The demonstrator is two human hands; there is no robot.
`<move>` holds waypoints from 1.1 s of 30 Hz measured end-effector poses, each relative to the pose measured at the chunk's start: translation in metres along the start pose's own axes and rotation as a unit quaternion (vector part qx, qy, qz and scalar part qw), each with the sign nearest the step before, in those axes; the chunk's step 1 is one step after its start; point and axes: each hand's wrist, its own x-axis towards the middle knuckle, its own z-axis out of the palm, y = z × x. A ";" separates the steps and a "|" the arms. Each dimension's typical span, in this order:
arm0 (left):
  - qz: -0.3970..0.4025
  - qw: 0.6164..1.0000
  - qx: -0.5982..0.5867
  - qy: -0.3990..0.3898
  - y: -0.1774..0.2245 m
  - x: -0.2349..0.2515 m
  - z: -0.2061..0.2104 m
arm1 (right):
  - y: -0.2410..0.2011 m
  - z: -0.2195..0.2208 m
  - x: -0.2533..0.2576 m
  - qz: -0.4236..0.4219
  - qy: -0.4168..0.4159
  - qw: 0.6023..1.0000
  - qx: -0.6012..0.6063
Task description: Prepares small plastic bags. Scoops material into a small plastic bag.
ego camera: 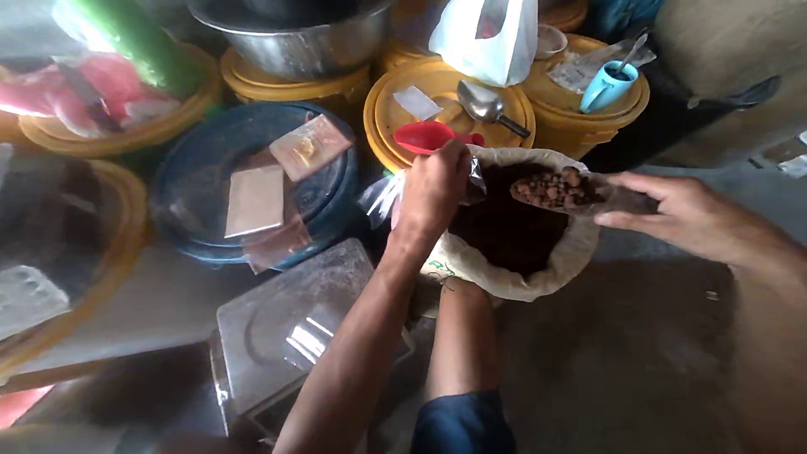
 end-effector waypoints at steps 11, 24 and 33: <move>-0.005 0.993 -0.003 -0.122 0.039 0.022 0.027 | -0.054 -0.014 0.027 -0.025 -0.028 0.981 -0.189; 0.052 0.988 -0.005 -0.148 0.056 0.031 0.021 | -0.098 -0.075 0.061 -0.101 -0.135 0.901 -0.400; 0.078 0.973 0.164 -0.142 0.079 0.022 0.013 | -0.111 -0.085 0.063 -0.091 -0.143 0.896 -0.411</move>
